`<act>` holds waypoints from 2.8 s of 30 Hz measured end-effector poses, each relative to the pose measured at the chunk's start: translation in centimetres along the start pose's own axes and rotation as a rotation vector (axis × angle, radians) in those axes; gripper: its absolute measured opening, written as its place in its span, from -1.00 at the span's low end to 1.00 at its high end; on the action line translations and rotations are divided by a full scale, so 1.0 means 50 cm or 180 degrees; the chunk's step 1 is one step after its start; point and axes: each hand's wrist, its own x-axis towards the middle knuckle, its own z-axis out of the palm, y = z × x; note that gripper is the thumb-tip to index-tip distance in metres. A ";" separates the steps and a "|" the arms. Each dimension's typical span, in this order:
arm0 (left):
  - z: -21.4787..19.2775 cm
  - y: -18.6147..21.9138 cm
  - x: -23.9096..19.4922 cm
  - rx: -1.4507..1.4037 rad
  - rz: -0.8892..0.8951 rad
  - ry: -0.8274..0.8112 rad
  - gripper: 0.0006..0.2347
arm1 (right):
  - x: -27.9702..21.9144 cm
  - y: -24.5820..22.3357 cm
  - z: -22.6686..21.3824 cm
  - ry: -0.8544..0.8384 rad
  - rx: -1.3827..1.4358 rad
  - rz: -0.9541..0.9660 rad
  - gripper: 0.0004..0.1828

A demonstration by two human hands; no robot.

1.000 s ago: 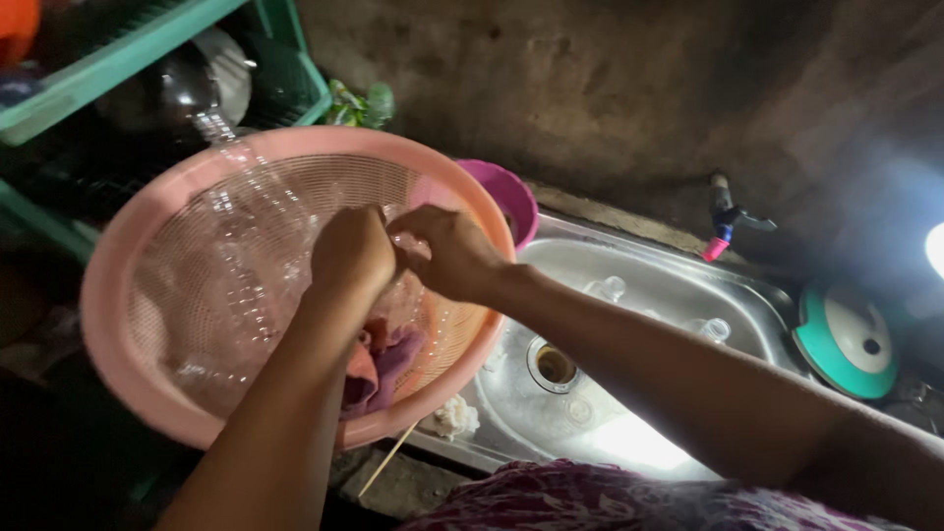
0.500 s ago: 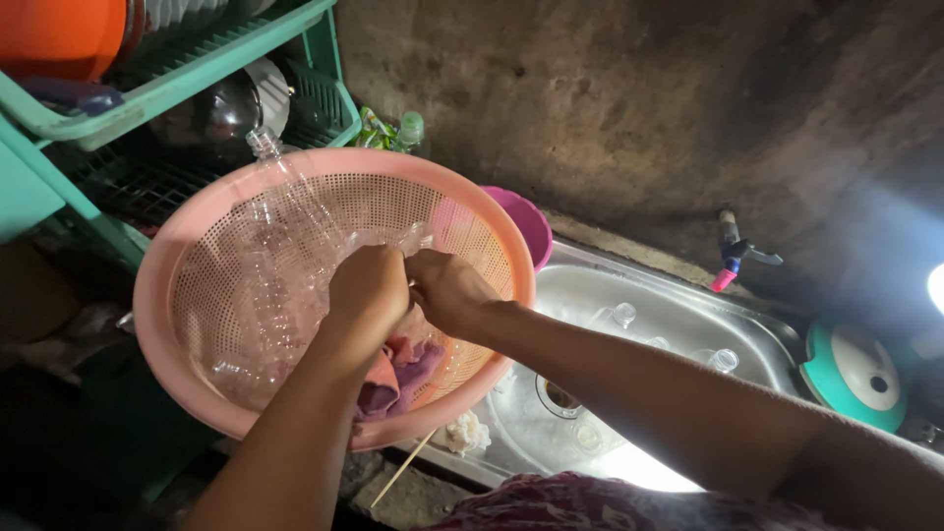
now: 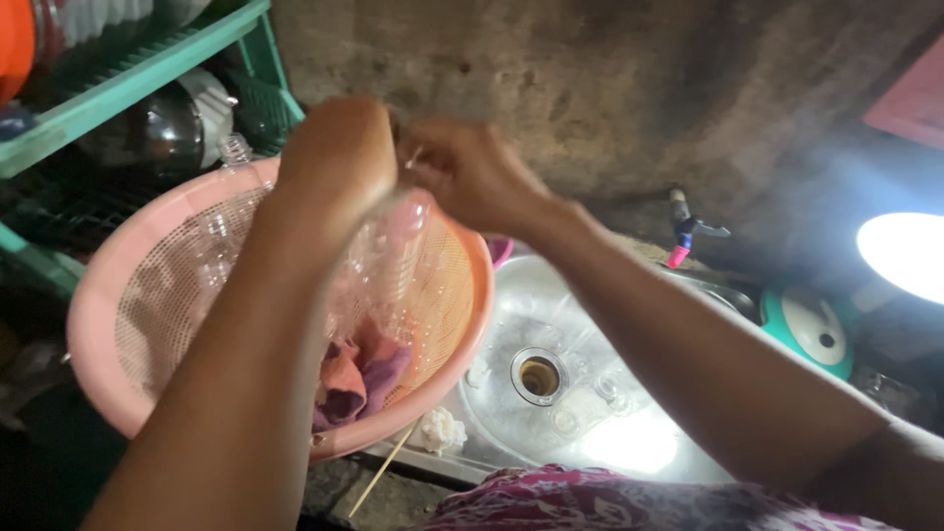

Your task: The person washes multiple small clear glass jars in a kitchen sink using a pink cloth and running water. They rinse each jar, wipe it with the cloth, and place it in the sink. The cloth is rinsed and wrung out periodically.

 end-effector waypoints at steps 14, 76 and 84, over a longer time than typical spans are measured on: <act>-0.005 0.276 0.090 -0.0722 0.0738 -0.0266 -0.79 | -0.130 0.008 -0.276 0.0392 -0.1030 0.0525 -0.88; 0.741 0.288 -0.029 -0.0739 -0.0680 -0.2759 -0.40 | -0.396 0.611 0.123 -0.0670 -0.0747 0.1276 -0.43; 0.702 0.299 -0.027 -0.0776 -0.0571 -0.2762 -0.37 | -0.389 0.590 0.101 -0.0752 -0.0828 0.1503 -0.40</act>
